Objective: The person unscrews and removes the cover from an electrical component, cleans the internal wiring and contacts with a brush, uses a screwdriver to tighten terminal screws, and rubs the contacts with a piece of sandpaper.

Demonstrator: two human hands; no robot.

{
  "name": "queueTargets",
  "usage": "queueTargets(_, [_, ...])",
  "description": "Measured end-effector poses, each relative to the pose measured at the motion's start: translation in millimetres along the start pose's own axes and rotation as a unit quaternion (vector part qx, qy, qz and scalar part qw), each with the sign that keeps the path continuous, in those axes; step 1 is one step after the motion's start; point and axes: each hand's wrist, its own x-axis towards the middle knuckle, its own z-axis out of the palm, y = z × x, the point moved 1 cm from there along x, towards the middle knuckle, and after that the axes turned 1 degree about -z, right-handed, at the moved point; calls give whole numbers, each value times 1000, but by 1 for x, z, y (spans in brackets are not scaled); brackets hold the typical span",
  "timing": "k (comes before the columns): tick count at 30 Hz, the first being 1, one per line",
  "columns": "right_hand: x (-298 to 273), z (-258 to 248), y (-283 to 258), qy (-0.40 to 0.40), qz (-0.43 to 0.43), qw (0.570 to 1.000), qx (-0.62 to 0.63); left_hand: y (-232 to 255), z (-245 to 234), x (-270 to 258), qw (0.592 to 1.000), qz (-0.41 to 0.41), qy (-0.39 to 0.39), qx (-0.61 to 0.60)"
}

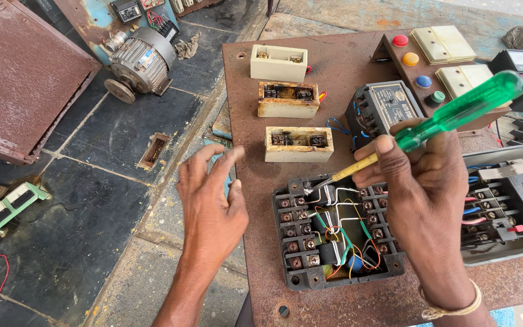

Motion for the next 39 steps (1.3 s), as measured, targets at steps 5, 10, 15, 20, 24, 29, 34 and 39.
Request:
queueTargets(5, [-7, 5, 8, -14, -37, 998, -40, 9, 13, -2, 999, 29, -16, -42])
queueTargets(10, [-11, 11, 9, -5, -15, 998, -61, 33, 14, 0, 993, 88, -49, -70])
queueTargets(15, [2, 4, 11, 14, 15, 1000, -2, 52, 7, 6, 984, 97, -109, -107])
queueTargets(20, [7, -1, 15, 39, 46, 997, 47, 57, 11, 8, 980, 105, -130, -103])
queueTargets(24, [8, 0, 19, 40, 49, 996, 61, 57, 15, 10, 981, 102, -129, -105])
queueTargets(29, [9, -1, 18, 42, 73, 993, 86, 58, 15, 12, 980, 93, -126, -120])
queueTargets(34, [9, 0, 14, 47, 76, 992, 85, 52, 21, 13, 972, 71, -134, -177])
queueTargets(39, [4, -2, 7, 56, 49, 996, 47, 33, 27, 14, 970, -16, -100, -220])
